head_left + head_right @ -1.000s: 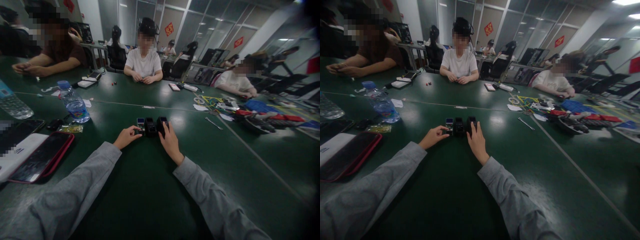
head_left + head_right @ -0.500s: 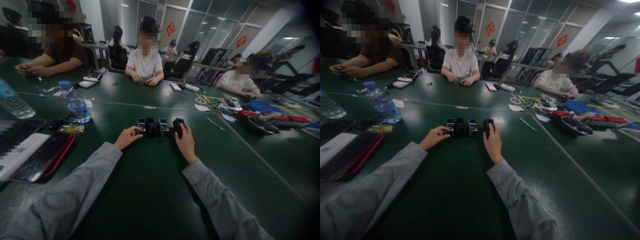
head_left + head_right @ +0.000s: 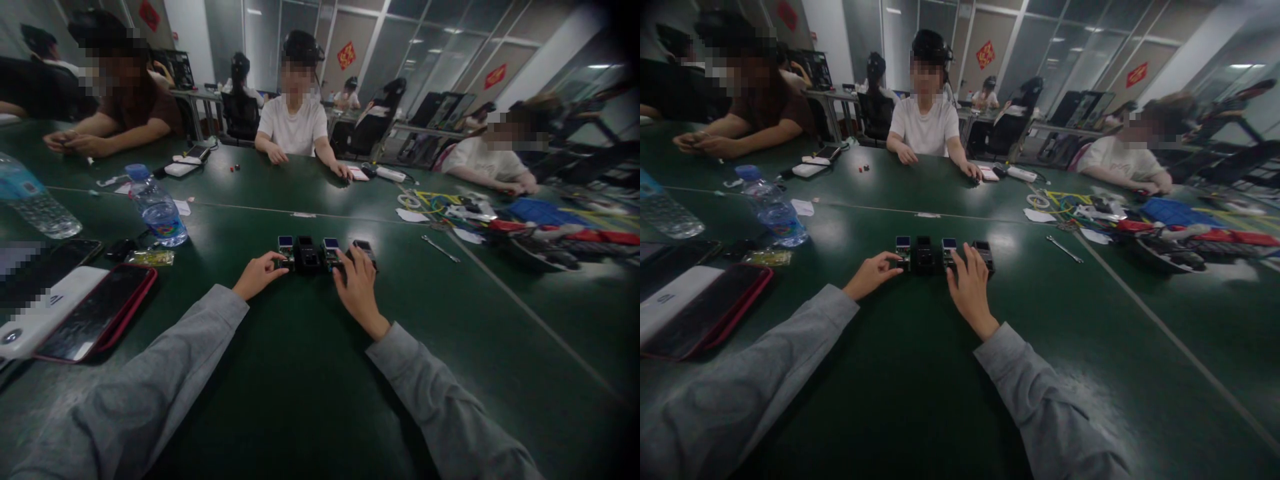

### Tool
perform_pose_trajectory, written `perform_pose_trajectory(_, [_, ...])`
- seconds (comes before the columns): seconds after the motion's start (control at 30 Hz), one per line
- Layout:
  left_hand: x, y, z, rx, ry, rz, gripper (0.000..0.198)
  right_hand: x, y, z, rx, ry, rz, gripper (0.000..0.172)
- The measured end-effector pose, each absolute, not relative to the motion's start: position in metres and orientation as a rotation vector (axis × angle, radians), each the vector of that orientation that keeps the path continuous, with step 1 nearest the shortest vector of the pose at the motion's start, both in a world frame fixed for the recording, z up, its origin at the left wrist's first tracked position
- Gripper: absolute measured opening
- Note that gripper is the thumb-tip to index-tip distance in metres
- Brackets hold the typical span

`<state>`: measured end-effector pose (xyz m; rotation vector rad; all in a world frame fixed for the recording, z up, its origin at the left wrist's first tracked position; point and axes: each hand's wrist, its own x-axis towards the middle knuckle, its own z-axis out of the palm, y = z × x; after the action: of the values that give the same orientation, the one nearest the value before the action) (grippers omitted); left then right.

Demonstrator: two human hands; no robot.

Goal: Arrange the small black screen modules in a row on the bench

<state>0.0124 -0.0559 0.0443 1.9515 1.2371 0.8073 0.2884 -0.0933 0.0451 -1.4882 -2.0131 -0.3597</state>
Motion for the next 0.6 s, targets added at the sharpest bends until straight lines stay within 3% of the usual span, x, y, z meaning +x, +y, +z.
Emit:
perform_pose_trajectory(0.23, [0.013,-0.053,0.038,1.947,1.225,0.883,0.038,0.247,-0.096,0.041,-1.389,-2.260,-0.292,0.049])
perform_pose_trajectory(0.6, [0.013,-0.055,0.041,1.893,1.259,0.869,0.038,0.245,-0.084,0.039,-1.406,-2.246,-0.290,0.045])
